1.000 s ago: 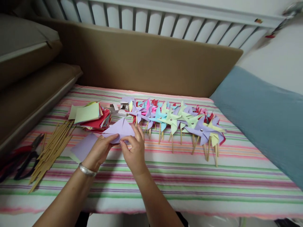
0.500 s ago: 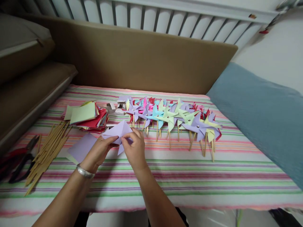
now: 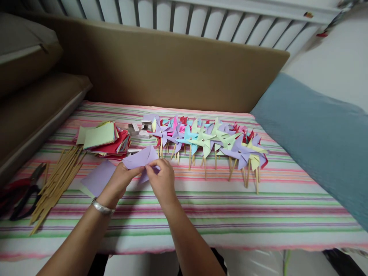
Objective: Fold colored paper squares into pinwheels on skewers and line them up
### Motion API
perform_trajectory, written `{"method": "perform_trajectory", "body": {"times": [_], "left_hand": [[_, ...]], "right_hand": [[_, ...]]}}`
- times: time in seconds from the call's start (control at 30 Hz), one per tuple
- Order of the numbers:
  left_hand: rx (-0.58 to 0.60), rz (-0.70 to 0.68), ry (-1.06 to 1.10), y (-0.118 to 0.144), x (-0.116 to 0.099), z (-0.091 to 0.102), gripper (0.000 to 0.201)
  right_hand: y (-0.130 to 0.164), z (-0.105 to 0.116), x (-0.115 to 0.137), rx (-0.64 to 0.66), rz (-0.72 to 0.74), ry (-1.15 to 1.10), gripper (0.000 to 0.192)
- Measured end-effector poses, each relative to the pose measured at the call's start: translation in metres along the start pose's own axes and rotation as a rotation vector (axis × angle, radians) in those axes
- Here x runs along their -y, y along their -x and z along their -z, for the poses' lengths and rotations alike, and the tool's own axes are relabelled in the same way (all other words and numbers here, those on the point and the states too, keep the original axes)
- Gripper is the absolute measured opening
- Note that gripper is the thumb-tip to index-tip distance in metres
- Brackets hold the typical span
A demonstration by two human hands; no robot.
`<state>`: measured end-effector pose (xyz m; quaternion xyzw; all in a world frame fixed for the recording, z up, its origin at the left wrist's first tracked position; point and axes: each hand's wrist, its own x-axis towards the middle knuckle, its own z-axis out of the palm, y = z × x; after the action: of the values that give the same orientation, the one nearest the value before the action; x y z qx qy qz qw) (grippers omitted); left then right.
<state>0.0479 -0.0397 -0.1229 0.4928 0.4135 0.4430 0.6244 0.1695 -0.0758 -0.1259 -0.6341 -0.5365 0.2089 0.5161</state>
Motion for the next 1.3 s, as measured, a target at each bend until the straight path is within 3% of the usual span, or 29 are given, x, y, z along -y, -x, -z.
{"method": "perform_trajectory", "body": {"times": [0.07,0.2,0.27,0.37,0.5,0.7,0.97,1.1,1.2,1.3], "left_hand": [[-0.021,0.021,-0.006,-0.001,0.002,0.002,0.025],[-0.033,0.144,0.035,-0.002,0.001,0.006,0.033],[-0.010,0.183,0.067,-0.003,0.000,0.007,0.037],[0.017,0.221,0.064,-0.004,0.000,0.008,0.036],[0.016,0.270,0.016,-0.002,0.000,0.008,0.028],[0.055,0.281,0.078,-0.002,0.002,0.006,0.020],[-0.028,0.245,0.196,-0.004,0.012,0.002,0.022],[-0.081,0.231,0.200,-0.008,0.009,0.007,0.023],[-0.154,0.222,0.210,-0.012,0.006,0.017,0.025],[-0.226,0.217,0.224,-0.016,0.003,0.028,0.027]], "right_hand": [[0.000,-0.001,-0.001,-0.003,-0.057,-0.053,0.004],[-0.006,0.004,-0.002,0.040,-0.297,-0.409,0.047],[-0.010,0.009,-0.002,0.111,-0.431,-0.576,0.054],[-0.013,0.017,-0.002,0.260,-0.525,-0.651,0.044],[-0.012,0.021,-0.006,0.421,-0.523,-0.612,0.029],[-0.009,0.014,-0.012,0.345,-0.611,-0.592,0.028],[-0.004,0.000,-0.011,0.216,-0.590,-0.796,0.030],[-0.002,-0.003,-0.013,0.246,-0.547,-0.663,0.030],[-0.001,-0.001,-0.013,0.161,-0.362,-0.377,0.026],[0.001,0.002,-0.011,0.092,-0.034,-0.097,0.022]]}}
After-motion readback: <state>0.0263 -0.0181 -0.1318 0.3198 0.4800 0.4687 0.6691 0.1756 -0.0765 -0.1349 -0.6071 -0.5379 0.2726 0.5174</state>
